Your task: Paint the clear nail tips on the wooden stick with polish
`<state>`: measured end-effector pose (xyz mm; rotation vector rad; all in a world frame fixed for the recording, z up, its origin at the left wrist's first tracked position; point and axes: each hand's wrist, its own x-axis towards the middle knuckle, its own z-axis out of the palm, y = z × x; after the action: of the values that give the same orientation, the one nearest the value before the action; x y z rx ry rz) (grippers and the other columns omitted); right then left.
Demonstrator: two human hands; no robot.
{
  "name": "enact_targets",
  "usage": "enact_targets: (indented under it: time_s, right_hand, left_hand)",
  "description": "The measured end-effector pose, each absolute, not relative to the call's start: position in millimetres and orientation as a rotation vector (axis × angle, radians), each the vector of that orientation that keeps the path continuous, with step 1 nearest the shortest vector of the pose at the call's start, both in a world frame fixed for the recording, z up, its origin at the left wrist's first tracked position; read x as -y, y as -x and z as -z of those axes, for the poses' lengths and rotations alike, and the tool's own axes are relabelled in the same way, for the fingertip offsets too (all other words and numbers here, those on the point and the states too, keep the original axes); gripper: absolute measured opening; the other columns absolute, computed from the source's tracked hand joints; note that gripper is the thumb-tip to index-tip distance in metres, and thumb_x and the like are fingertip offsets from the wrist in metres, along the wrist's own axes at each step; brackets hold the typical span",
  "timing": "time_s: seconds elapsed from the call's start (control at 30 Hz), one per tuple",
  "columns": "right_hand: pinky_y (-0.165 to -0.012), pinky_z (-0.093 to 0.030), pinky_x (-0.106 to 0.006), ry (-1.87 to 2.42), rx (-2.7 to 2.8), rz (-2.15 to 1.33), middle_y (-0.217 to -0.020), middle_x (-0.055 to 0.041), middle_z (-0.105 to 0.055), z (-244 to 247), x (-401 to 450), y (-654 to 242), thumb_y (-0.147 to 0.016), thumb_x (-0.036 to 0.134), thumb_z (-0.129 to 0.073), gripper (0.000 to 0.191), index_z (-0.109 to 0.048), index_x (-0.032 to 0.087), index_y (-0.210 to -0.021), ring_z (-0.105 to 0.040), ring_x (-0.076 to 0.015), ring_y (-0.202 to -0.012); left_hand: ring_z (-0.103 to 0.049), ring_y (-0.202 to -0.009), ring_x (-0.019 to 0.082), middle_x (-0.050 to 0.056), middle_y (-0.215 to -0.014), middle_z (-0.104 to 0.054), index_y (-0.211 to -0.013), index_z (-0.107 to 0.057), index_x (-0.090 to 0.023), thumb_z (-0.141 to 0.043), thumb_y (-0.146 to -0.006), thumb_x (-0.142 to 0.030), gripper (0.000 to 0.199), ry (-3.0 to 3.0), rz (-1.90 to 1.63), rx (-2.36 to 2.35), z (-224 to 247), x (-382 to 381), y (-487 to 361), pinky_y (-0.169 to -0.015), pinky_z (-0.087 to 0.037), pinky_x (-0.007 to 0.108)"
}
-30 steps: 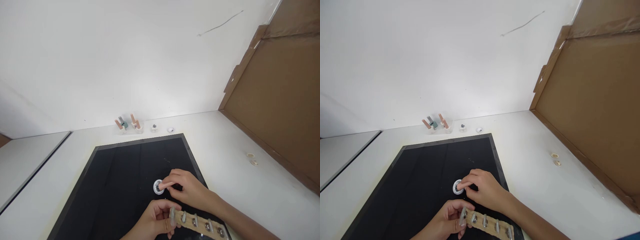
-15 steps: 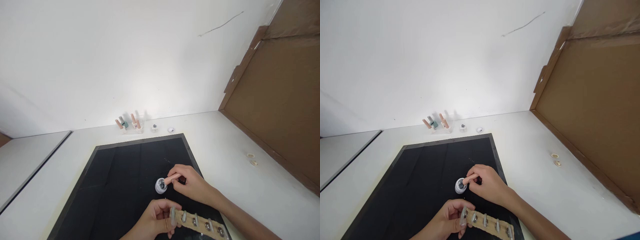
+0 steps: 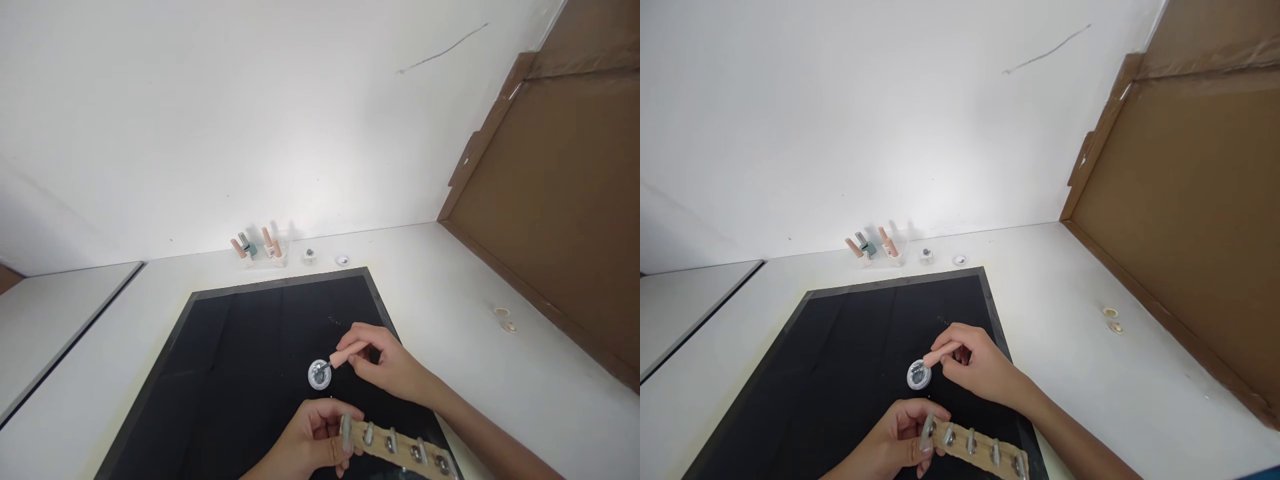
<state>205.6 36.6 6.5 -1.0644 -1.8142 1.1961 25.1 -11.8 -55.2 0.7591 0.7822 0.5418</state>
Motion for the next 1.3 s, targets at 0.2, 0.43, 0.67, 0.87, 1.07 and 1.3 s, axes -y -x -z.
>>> enact_targets:
  time_s: [0.2,0.43,0.67,0.87,1.07,1.3]
  right_hand:
    - [-0.054,-0.035,-0.023,0.889,1.714,-1.282,-0.081,-0.0006,-0.056,-1,-38,-211,-0.074,0.001,-0.050,0.028,-0.066,0.021,-0.087,-0.046,-0.0101,-0.061]
    - [-0.055,-0.037,-0.025,0.648,1.545,-1.395,-0.084,-0.0026,-0.056,4,-41,-212,-0.080,0.009,-0.056,0.018,-0.067,0.021,-0.087,-0.052,-0.0123,-0.068]
    - [-0.053,-0.037,-0.024,0.528,1.379,-1.521,-0.084,-0.0008,-0.052,2,-43,-212,-0.080,0.015,-0.063,0.008,-0.068,0.021,-0.081,-0.056,-0.0104,-0.066]
    - [-0.051,-0.035,-0.022,0.526,1.288,-1.591,-0.082,-0.0009,-0.053,-2,-43,-214,-0.076,0.013,-0.066,0.007,-0.069,0.019,-0.072,-0.047,-0.0070,-0.059]
    - [-0.051,-0.038,-0.021,0.522,1.209,-1.643,-0.081,-0.0014,-0.054,-2,-43,-215,-0.072,0.009,-0.070,0.015,-0.066,0.017,-0.061,-0.049,-0.0075,-0.060]
    - [-0.051,-0.036,-0.021,0.519,1.193,-1.629,-0.077,-0.0018,-0.055,-2,-43,-216,-0.071,0.012,-0.073,0.022,-0.060,0.016,-0.054,-0.048,-0.0093,-0.062]
  left_hand:
    - [-0.050,-0.046,0.006,0.003,-0.063,-0.067,-0.086,-0.073,-0.015,-0.085,-0.049,-0.041,0.047,-0.762,-0.536,-0.789,49,12,-25,-0.045,-0.039,0.020]
    - [-0.049,-0.043,0.006,0.003,-0.061,-0.067,-0.084,-0.073,-0.015,-0.086,-0.047,-0.041,0.047,-0.755,-0.560,-0.774,53,11,-26,-0.042,-0.039,0.019]
    - [-0.049,-0.043,0.006,0.003,-0.060,-0.067,-0.084,-0.074,-0.015,-0.086,-0.047,-0.040,0.046,-0.757,-0.569,-0.762,55,11,-26,-0.041,-0.038,0.019]
    - [-0.050,-0.046,0.007,0.004,-0.062,-0.067,-0.084,-0.073,-0.015,-0.085,-0.049,-0.041,0.045,-0.760,-0.557,-0.794,50,13,-25,-0.045,-0.039,0.020]
    - [-0.050,-0.045,0.007,0.003,-0.062,-0.067,-0.085,-0.073,-0.015,-0.085,-0.048,-0.041,0.047,-0.764,-0.550,-0.785,50,11,-25,-0.045,-0.039,0.021]
    - [-0.049,-0.046,0.007,0.003,-0.062,-0.066,-0.085,-0.073,-0.015,-0.084,-0.052,-0.039,0.043,-0.772,-0.550,-0.766,49,10,-25,-0.045,-0.040,0.020]
